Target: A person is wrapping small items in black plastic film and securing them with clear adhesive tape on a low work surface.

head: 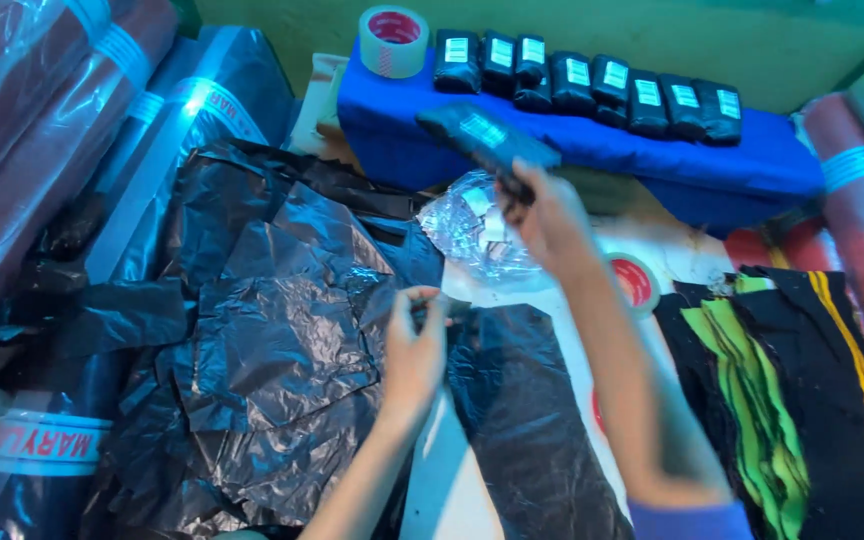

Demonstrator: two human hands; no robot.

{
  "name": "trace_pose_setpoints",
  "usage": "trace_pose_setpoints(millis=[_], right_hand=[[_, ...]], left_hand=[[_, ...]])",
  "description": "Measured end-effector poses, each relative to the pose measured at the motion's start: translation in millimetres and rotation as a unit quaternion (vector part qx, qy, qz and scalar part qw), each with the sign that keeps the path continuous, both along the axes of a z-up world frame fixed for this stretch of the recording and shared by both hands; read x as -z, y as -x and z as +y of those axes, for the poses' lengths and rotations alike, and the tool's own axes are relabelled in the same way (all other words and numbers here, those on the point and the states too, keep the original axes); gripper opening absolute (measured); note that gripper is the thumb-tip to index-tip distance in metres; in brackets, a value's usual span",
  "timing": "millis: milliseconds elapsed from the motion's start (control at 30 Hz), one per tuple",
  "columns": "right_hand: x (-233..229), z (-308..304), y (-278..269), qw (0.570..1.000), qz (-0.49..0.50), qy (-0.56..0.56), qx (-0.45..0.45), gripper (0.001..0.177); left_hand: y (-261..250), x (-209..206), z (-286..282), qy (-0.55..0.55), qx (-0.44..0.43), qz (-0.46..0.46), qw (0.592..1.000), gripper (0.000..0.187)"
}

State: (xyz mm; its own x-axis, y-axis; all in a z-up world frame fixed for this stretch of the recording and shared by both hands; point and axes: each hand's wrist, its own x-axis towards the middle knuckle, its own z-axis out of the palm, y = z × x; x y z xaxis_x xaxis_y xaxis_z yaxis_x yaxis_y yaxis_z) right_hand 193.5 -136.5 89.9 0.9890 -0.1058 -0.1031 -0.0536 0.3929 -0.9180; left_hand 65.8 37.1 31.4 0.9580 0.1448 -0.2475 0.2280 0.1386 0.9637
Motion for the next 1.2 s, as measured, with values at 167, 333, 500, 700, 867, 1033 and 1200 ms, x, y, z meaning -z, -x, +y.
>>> trace_pose_setpoints(millis=[167, 333, 500, 700, 867, 1033, 1200], right_hand=[[34.4, -25.8, -105.4, 0.996, 0.007, -0.067, 0.061, 0.024], [77.5, -12.7, -112.2, 0.986, -0.105, 0.013, 0.131, 0.04], [64.5, 0.6, -87.1, 0.864, -0.093, 0.424, 0.257, 0.068], [20.3, 15.7, -63.4, 0.799, -0.213, 0.507, 0.241, 0.016], [27.5, 27.6, -62.5, 0.65, -0.243, 0.697, 0.181, 0.028], [41.8, 21.8, -68.0, 0.543, -0.241, 0.782, 0.187, 0.048], [43.8, 15.2, -88.8, 0.556, -0.233, 0.784, 0.148, 0.055]], left_hand=[[2.8, -20.8, 8.4, -0.037, 0.021, -0.043, 0.998, 0.024], [2.6, -27.8, 16.3, -0.032, 0.041, -0.057, 0.997, 0.024], [-17.2, -9.9, 5.3, -0.109, 0.083, -0.112, 0.984, 0.019], [-35.8, 8.3, 5.6, -0.074, 0.005, -0.109, 0.991, 0.043], [-50.5, -19.9, -2.4, -0.194, 0.018, -0.199, 0.96, 0.023], [-143.6, -18.7, -26.5, -0.415, 0.042, -0.34, 0.843, 0.059], [-192.6, -19.5, -25.0, -0.649, 0.094, -0.239, 0.716, 0.074]])
